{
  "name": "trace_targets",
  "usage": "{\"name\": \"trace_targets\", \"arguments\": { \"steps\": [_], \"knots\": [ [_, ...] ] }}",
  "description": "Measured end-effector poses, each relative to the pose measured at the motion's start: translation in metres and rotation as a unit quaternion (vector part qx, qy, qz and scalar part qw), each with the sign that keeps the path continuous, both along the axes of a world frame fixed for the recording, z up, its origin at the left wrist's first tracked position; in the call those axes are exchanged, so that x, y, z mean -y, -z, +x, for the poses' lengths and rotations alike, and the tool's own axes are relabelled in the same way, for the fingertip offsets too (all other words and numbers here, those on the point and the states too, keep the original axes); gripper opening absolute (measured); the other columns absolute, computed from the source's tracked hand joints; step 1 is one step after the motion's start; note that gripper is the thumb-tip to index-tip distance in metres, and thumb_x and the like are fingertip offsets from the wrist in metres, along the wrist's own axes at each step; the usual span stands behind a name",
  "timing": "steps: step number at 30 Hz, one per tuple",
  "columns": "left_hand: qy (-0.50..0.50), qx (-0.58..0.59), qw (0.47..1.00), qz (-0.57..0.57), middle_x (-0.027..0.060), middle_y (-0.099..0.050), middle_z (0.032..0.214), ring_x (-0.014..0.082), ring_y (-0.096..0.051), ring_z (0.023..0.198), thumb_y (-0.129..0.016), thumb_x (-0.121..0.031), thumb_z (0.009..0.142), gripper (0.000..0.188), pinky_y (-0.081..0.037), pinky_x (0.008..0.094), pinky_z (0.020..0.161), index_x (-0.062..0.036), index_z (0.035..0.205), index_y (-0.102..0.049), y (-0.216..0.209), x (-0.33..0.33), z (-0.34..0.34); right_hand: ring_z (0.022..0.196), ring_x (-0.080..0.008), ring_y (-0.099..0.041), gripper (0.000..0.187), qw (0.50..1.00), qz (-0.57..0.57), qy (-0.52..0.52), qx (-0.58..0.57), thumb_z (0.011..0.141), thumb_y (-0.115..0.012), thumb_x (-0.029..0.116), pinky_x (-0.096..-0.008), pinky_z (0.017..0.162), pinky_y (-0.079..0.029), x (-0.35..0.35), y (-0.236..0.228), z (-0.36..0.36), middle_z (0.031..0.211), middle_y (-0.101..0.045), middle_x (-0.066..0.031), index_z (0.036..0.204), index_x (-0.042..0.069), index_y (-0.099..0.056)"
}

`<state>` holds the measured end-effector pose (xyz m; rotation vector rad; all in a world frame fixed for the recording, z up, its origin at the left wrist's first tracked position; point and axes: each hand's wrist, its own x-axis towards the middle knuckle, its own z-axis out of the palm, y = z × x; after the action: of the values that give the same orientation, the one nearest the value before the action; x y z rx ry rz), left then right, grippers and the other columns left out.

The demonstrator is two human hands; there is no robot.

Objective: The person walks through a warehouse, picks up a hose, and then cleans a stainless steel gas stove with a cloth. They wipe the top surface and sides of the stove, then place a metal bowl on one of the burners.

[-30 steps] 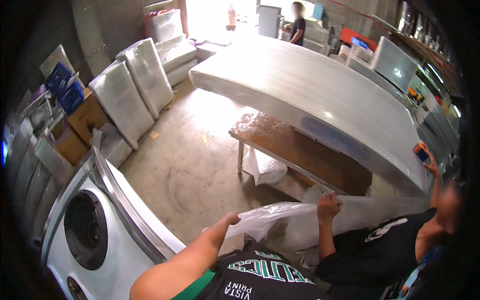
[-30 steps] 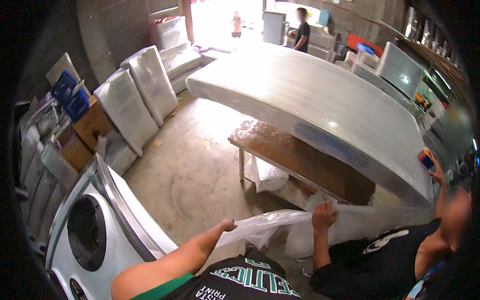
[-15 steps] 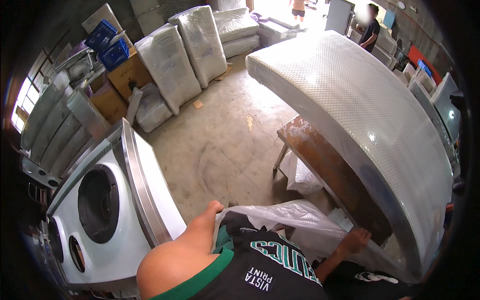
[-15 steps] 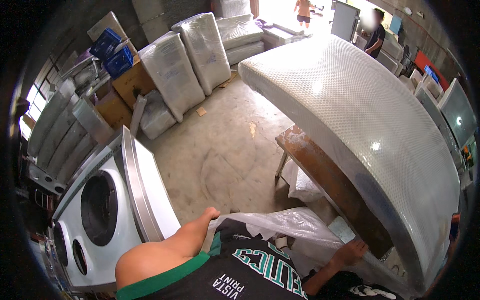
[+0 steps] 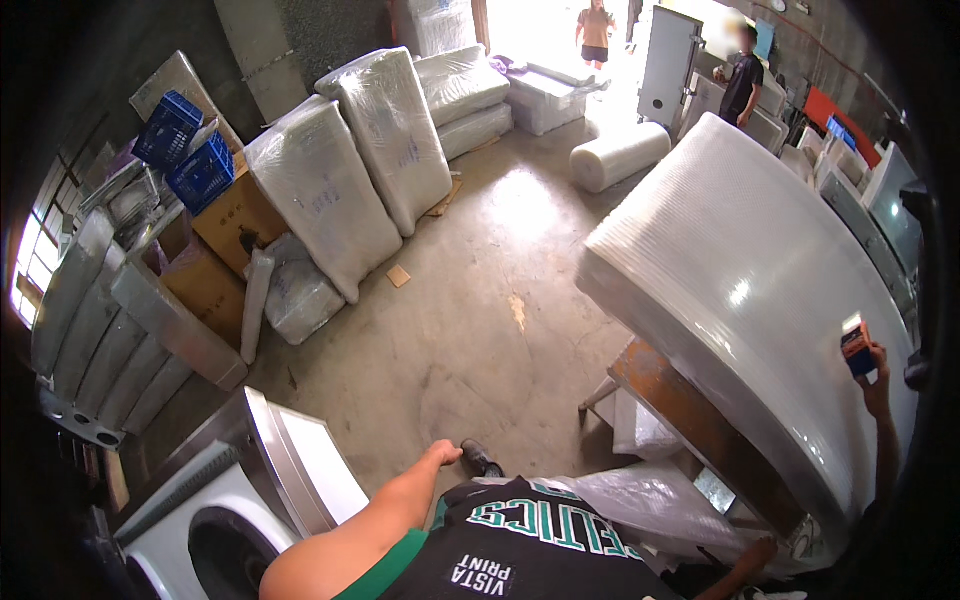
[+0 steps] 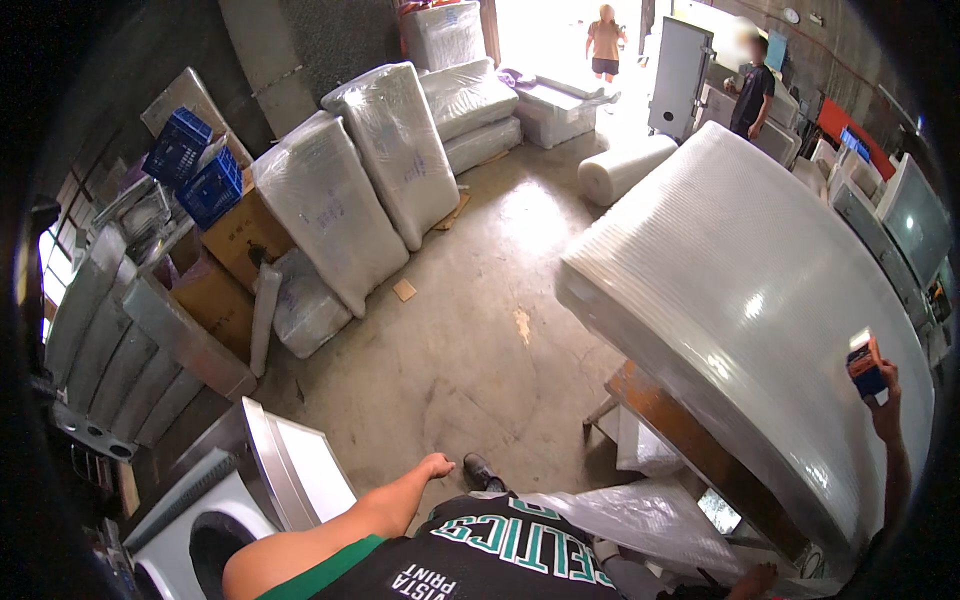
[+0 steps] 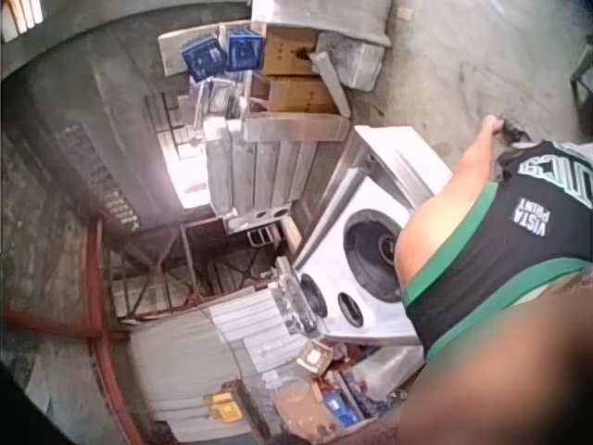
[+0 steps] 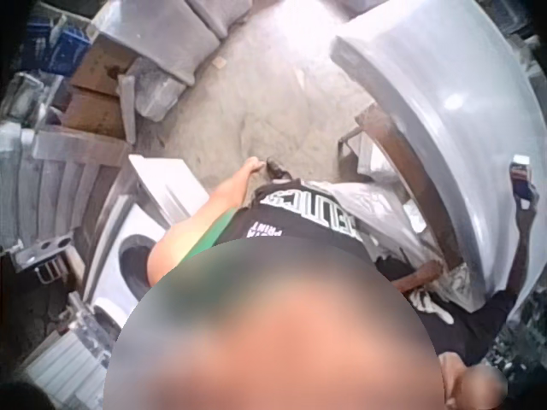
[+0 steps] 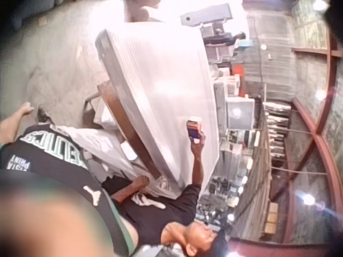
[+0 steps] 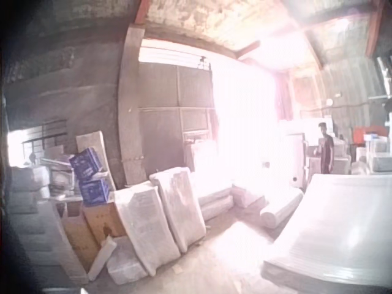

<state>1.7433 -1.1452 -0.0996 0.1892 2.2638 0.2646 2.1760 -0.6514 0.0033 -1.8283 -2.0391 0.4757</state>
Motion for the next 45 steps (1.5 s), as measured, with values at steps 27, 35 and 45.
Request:
{"name": "trace_targets", "arguments": {
  "steps": [27, 35, 45],
  "knots": [
    [-0.454, -0.079, 0.885, 0.058, 0.0217, -0.069, 0.121, 0.0388, -0.066, 0.115, -0.060, -0.040, 0.096, 0.045, -0.054, 0.0486, 0.097, -0.0018, 0.117, -0.071, -0.050, 0.410, -0.445, 0.062, -0.0191, -0.058, 0.017, 0.672, -0.580, -0.428, 0.171, 0.100, -0.063, 0.029, -0.0336, 0.051, -0.046, 0.330, 0.108, -0.899, 0.079, -0.063, -0.0058, 0.110, 0.016, -0.059],
    [-0.619, -0.142, 0.772, 0.004, 0.0275, -0.070, 0.103, 0.0450, -0.068, 0.098, -0.056, -0.042, 0.096, 0.046, -0.054, 0.0536, 0.084, 0.0012, 0.102, -0.071, -0.016, 0.534, -0.292, 0.056, -0.0165, -0.051, 0.017, 0.569, -0.644, -0.472, 0.199, 0.101, -0.064, 0.030, -0.0290, 0.044, -0.043, 0.491, 0.129, -1.183, 0.075, -0.056, -0.0041, 0.109, 0.024, -0.051],
    [-0.750, 0.087, 0.651, 0.072, 0.0197, -0.073, 0.094, 0.0356, -0.069, 0.086, -0.056, -0.042, 0.095, 0.045, -0.052, 0.0520, 0.082, -0.0016, 0.094, -0.077, 0.047, 0.680, -0.186, 0.061, -0.0130, -0.052, 0.026, 0.473, -0.540, -0.637, 0.280, 0.103, -0.058, 0.037, -0.0251, 0.050, -0.043, 0.887, 0.127, -1.261, 0.076, -0.055, 0.0001, 0.124, 0.022, -0.056]
  ]
}}
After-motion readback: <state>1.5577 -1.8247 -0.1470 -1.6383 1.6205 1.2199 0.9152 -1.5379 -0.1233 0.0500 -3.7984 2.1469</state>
